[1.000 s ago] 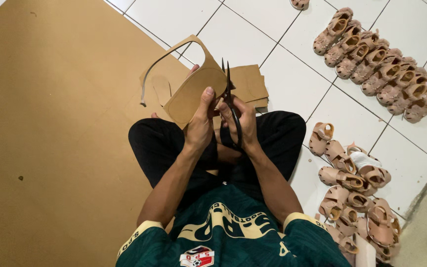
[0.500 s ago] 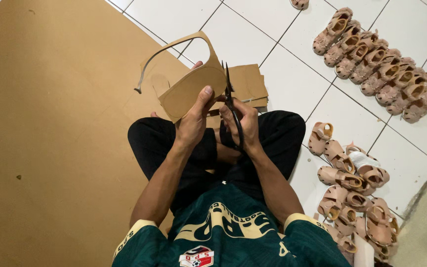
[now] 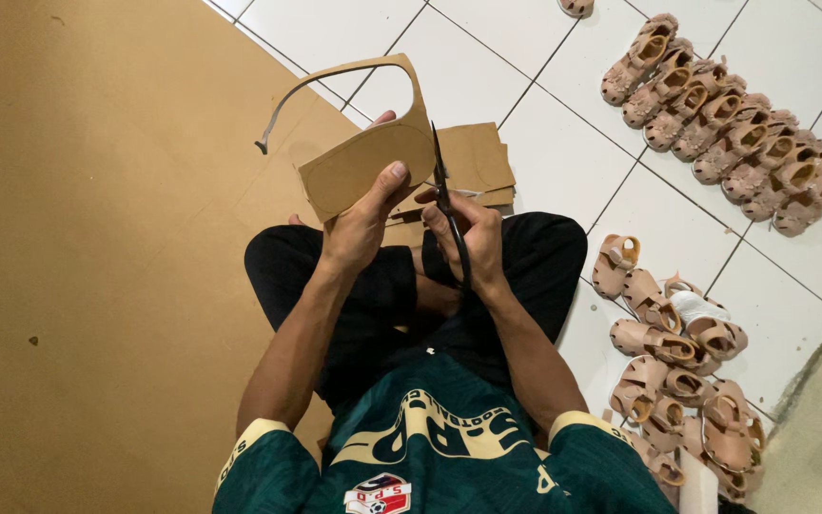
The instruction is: The person sits on the floor of a sandal workshop and cuts insole-shaped patterns from cardboard sheets using scissors. They trim the edges of each cutout, stack finished patterns with a pile of cut pieces, and repeat the cutting process on new cardboard sections.
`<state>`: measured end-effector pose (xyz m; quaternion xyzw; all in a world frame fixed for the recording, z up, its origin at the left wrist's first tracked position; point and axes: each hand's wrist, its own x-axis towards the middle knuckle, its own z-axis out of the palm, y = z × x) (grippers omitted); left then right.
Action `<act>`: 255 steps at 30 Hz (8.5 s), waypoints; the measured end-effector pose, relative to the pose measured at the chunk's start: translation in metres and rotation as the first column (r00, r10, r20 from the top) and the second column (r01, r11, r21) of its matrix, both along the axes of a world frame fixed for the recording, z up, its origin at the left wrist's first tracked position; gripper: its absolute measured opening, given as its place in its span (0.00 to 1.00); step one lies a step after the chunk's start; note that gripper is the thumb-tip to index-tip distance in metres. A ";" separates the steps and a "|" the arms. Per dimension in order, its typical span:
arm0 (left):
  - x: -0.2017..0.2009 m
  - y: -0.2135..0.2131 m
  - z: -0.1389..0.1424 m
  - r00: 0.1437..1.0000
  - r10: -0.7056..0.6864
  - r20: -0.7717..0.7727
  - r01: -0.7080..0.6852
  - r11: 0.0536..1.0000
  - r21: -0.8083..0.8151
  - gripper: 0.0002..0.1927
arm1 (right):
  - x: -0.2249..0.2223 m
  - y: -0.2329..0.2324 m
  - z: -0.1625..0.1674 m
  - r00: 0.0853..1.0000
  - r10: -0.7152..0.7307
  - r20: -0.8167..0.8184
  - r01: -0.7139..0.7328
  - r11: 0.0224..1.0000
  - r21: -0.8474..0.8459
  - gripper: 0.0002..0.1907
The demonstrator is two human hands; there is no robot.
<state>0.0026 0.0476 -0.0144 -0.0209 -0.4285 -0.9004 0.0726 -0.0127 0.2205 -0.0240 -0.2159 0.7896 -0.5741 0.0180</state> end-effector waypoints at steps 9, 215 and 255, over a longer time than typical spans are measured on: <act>-0.003 -0.014 -0.008 0.998 -0.044 0.046 0.048 0.995 -0.084 0.32 | 0.000 0.005 -0.008 0.994 0.004 -0.109 -0.003 1.000 0.009 0.21; 0.001 -0.030 0.008 1.000 -0.011 0.014 0.016 0.900 -0.436 0.27 | 0.004 0.008 -0.008 0.996 0.089 -0.013 -0.088 0.995 0.056 0.23; 0.008 -0.011 0.010 0.989 0.068 0.131 0.002 0.883 -0.469 0.22 | 0.009 0.010 -0.014 0.997 0.061 -0.051 -0.060 0.998 0.023 0.14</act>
